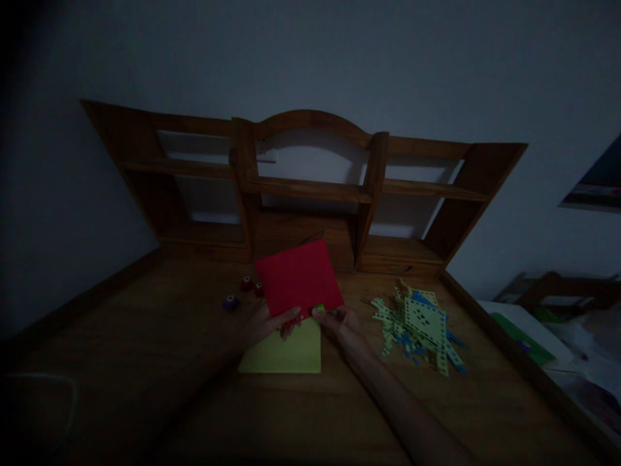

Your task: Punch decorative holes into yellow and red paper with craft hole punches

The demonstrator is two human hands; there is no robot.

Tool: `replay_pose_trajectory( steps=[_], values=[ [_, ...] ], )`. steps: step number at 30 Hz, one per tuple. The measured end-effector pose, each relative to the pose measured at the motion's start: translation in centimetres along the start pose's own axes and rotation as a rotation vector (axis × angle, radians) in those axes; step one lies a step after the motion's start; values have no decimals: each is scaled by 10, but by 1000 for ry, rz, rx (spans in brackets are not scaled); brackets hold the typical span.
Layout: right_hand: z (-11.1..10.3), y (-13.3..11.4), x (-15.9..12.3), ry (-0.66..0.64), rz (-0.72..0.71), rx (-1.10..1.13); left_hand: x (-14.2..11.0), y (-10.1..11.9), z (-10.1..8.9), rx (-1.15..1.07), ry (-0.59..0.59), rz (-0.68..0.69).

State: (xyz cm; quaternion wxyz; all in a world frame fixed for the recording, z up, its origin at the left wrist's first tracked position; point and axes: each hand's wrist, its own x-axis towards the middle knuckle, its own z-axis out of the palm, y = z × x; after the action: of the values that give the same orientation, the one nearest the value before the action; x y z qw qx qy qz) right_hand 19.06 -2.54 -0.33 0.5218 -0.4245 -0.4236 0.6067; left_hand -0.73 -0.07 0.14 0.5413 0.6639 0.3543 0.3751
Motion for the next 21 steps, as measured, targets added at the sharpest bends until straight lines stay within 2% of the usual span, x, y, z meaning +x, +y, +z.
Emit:
replay_pose_trajectory(
  steps=[10, 15, 18, 21],
  values=[
    [-2, 6, 5, -133, -38, -73, 2, 1, 1, -20, 196, 21],
    [1, 1, 1, -131, 27, 22, 1, 5, 0, 10, 285, 12],
    [1, -2, 2, -177, 90, 119, 2, 5, -1, -30, 297, 13],
    [-3, -3, 6, -170, 142, 159, 4, 4, -2, -92, 293, -1]
  ],
)
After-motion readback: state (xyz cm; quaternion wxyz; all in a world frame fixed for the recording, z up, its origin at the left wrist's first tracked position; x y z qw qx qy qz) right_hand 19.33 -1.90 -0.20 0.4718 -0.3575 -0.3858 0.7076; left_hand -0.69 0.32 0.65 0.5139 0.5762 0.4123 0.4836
